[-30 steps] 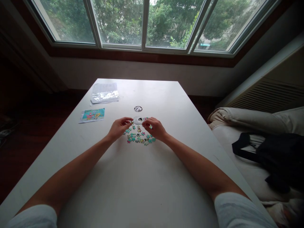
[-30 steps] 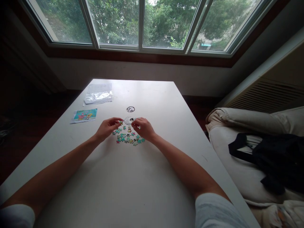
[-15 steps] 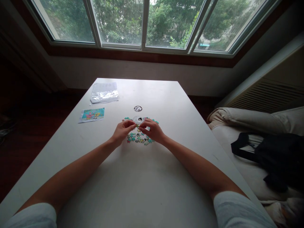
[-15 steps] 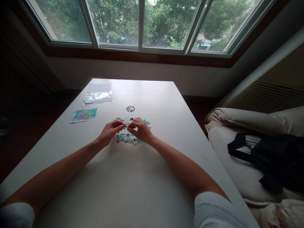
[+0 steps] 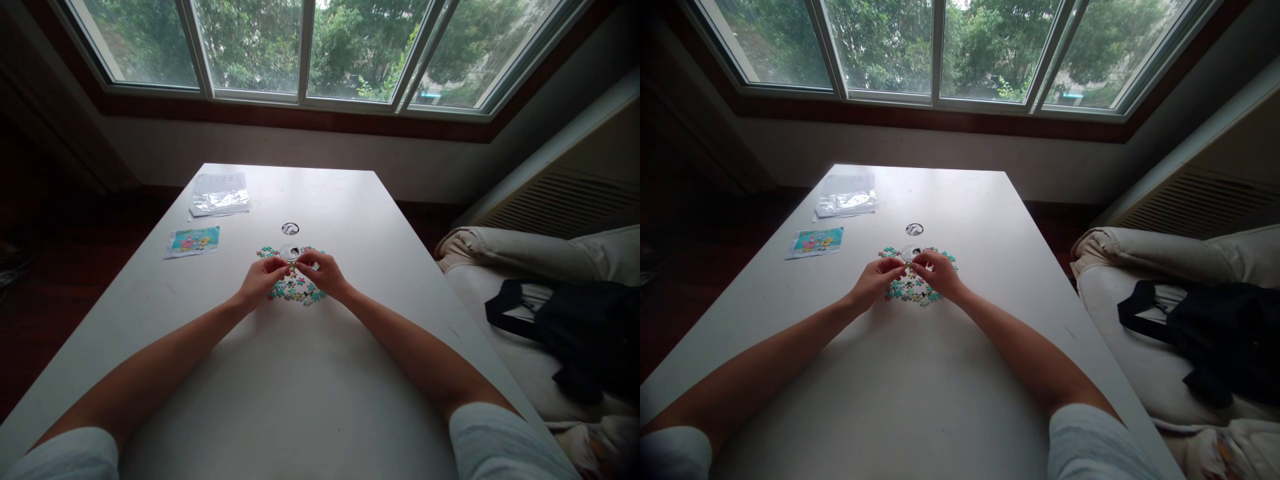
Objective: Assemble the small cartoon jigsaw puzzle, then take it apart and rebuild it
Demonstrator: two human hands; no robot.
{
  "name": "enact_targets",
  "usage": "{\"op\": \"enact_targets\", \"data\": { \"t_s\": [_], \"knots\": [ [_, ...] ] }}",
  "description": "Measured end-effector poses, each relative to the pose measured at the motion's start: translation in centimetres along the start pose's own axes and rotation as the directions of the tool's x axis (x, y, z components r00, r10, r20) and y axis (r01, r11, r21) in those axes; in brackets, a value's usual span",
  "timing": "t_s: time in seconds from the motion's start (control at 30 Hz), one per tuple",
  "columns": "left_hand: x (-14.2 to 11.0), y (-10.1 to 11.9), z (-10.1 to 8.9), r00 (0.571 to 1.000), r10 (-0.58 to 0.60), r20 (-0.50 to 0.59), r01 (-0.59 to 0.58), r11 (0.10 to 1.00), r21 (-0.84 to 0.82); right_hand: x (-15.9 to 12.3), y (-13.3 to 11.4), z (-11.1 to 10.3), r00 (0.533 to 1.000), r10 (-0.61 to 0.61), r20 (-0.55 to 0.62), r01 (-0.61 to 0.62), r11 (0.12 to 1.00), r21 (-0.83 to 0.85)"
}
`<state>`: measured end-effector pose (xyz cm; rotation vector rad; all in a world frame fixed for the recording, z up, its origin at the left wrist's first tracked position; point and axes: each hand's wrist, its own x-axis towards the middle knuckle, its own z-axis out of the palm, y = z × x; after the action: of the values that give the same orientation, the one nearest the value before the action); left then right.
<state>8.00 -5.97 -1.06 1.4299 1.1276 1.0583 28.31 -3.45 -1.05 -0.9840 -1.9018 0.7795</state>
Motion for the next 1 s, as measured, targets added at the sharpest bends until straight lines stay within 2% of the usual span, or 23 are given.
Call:
{"op": "enact_targets", "data": {
  "t_s": [0.07,0.1,0.17,0.23,0.33,0.5,0.7,0.87,1.0],
  "knots": [
    [-0.3,0.2,-0.1,0.996,0.087,0.014,-0.088,0.964,0.249,0.1,0.4,-0.1,0.999,0.05,-0.013,-0.049,0.999,0.01],
    [-0.5,0.2,-0.1,0.989,0.141,0.041,-0.145,0.91,0.388,0.2,0.7,-0.2,0.997,0.072,-0.018,-0.072,0.997,0.001],
    [-0.8,0.2,-0.1,0.96,0.248,0.131,-0.275,0.746,0.606,0.4,1.2,-0.5,0.995,0.094,-0.023,-0.095,0.994,-0.051],
    [-1.1,0.0,0.1,0.921,0.317,0.227,-0.38,0.601,0.703,0.6,1.6,-0.8,0.996,0.087,-0.015,-0.088,0.986,-0.145],
    [-1.3,-0.4,0.2,0.892,0.331,0.308,-0.441,0.489,0.753,0.8,2.2,-1.1,0.995,0.095,0.01,-0.088,0.952,-0.294],
    [-1.1,-0.7,0.2,0.878,0.31,0.364,-0.472,0.438,0.765,0.8,2.9,-0.9,0.989,0.145,0.038,-0.115,0.896,-0.429],
    [-1.1,-0.7,0.2,0.862,0.319,0.394,-0.499,0.395,0.772,0.8,3.1,-0.7,0.981,0.169,0.093,-0.1,0.859,-0.503],
    [-1.1,-0.8,0.2,0.855,0.328,0.401,-0.511,0.404,0.759,0.9,2.8,-0.7,0.973,0.195,0.127,-0.098,0.838,-0.537],
    [-1.0,-1.0,0.3,0.846,0.34,0.41,-0.526,0.418,0.74,0.9,2.8,-0.6,0.974,0.2,0.102,-0.106,0.811,-0.575]
  ]
}}
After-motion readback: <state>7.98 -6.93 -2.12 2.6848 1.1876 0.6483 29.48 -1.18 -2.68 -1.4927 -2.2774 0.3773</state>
